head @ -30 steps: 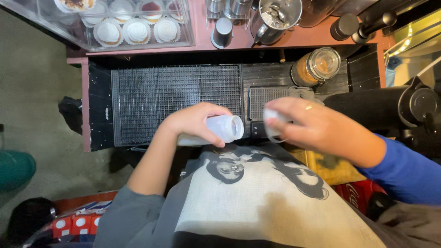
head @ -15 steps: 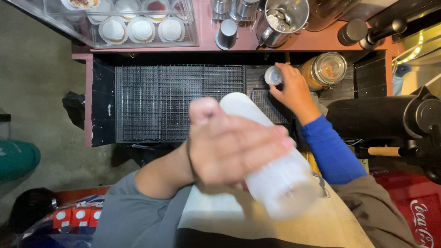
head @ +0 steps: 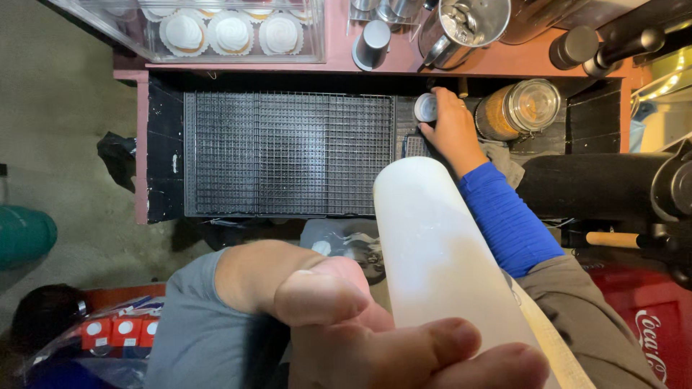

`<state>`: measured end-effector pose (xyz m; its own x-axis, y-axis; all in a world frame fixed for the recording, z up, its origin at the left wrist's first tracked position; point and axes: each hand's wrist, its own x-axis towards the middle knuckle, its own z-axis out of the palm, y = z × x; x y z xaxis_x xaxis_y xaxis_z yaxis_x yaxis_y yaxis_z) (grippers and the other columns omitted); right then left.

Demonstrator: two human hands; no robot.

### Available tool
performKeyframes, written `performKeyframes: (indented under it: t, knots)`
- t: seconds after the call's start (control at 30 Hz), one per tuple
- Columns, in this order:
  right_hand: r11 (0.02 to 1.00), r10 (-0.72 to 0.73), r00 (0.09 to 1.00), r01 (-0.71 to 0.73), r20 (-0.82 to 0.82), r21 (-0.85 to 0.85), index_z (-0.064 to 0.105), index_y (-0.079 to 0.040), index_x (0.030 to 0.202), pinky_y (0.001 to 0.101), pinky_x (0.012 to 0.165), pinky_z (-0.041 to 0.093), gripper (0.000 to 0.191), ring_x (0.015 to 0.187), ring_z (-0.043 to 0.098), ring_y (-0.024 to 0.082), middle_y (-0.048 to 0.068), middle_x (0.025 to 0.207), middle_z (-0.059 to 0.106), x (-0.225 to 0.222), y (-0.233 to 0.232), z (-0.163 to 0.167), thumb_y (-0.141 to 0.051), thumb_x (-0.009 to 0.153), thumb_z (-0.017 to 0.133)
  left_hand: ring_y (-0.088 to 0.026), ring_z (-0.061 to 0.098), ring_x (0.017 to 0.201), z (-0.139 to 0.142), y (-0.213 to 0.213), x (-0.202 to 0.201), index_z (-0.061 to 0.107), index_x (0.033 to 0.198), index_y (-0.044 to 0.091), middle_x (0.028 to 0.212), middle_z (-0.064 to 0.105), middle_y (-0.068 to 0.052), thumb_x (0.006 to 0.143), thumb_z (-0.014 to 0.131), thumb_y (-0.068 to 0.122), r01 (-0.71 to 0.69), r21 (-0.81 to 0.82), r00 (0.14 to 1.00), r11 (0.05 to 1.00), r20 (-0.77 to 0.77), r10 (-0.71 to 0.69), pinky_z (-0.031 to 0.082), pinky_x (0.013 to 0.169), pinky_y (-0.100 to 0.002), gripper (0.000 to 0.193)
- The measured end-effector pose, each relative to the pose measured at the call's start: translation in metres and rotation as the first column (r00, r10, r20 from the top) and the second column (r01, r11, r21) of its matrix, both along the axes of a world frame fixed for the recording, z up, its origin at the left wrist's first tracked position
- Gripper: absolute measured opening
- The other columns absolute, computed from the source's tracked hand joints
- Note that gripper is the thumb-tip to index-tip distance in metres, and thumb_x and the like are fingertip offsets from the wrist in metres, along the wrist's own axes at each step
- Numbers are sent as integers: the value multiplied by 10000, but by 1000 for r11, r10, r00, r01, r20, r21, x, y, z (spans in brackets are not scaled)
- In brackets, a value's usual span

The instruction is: The person uses a culinary torch to caramelize the topping of a cupcake, then places it in a display case. They then prepare a drink by pouring a liquid into a plastic cup and adding ice.

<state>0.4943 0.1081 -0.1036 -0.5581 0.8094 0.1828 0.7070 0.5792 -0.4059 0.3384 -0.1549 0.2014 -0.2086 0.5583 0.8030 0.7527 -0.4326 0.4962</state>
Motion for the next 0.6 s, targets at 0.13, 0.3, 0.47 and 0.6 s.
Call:
performKeyframes:
  t: [0.13, 0.3, 0.47, 0.6]
  knots:
    - [995, 42, 996, -35, -76, 90, 485, 25, 1410, 486, 1054, 456, 787, 1247, 556, 458, 258, 1349, 580, 13, -13, 7, -123, 750, 889, -41, 609, 717, 1, 4, -14, 682, 996, 227, 927, 715, 156, 905, 712, 322, 123, -171, 991, 978, 69, -113, 384, 747, -360, 135]
    - [999, -32, 976, 38, -215, 28, 492, 37, 1420, 463, 1102, 460, 729, 1292, 550, 433, 257, 1410, 549, 41, -62, 10, -147, 821, 864, -216, 667, 717, -82, 57, -103, 718, 1020, 119, 856, 730, -2, 784, 810, 426, 609, -556, 735, 566, 127, -666, 452, 638, -378, 398]
    - [988, -155, 962, 149, -226, -42, 579, 24, 1307, 445, 1060, 485, 586, 1252, 586, 418, 244, 1368, 582, 59, -126, 7, -168, 826, 853, -262, 617, 894, -217, 94, -120, 673, 1155, 77, 1012, 694, -48, 644, 990, 432, 118, -192, 992, 974, 75, -105, 439, 910, -406, 698]
    - [979, -202, 949, 188, -244, -79, 613, 10, 1273, 422, 1029, 498, 515, 1225, 604, 399, 238, 1350, 587, 60, -156, 10, -150, 833, 828, -258, 598, 966, -277, 92, -123, 656, 1210, 70, 1067, 678, -56, 633, 1006, 400, 72, -262, 994, 962, 102, -47, 423, 967, -414, 751]
